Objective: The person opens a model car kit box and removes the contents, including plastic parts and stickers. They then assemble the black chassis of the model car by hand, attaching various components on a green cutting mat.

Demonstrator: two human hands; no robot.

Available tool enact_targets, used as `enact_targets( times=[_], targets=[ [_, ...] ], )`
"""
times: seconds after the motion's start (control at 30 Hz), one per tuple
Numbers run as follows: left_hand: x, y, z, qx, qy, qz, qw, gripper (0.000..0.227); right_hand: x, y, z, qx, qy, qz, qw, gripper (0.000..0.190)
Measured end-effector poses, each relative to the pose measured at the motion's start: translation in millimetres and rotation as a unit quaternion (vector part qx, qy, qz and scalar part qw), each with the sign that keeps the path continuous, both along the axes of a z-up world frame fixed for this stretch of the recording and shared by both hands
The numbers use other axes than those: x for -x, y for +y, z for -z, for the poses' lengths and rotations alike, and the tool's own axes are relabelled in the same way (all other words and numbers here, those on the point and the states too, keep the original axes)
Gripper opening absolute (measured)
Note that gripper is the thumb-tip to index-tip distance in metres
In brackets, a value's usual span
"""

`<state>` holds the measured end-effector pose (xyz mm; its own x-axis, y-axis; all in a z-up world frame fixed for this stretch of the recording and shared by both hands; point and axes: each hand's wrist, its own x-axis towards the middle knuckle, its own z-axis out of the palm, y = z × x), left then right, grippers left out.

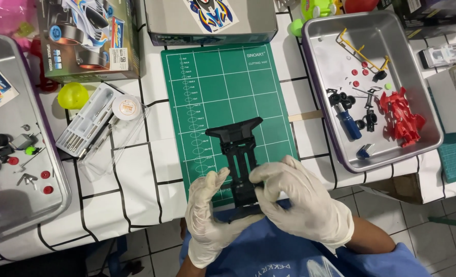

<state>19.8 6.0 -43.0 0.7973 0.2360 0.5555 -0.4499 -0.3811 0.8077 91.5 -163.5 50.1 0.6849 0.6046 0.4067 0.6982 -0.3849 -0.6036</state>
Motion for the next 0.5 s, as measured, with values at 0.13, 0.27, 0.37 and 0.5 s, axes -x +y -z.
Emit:
enact_targets(
  times=[0.13,0.27,0.37,0.5],
  targets=[
    [1.9,3.2,5.7,0.080,-0.004,0.073,0.994,0.103,8.1,-8.0,4.8,-0.006,-0.154,-0.091,0.984,0.029],
    [5.2,3.1,11.3,0.005,-0.006,0.029,1.000,0.097,15.3,-9.1,14.3,0.100,-0.200,-0.068,0.972,0.026],
    [5.6,3.0,14.6,-0.013,-0.021,0.019,1.000,0.095,20.0,-13.6,25.7,0.140,-0.206,-0.065,0.966,0.033],
    [3.6,3.6,18.5,-0.044,-0.028,0.018,0.998,0.094,27.2,-9.2,33.5,0.196,-0.234,-0.051,0.951,0.031]
  ],
)
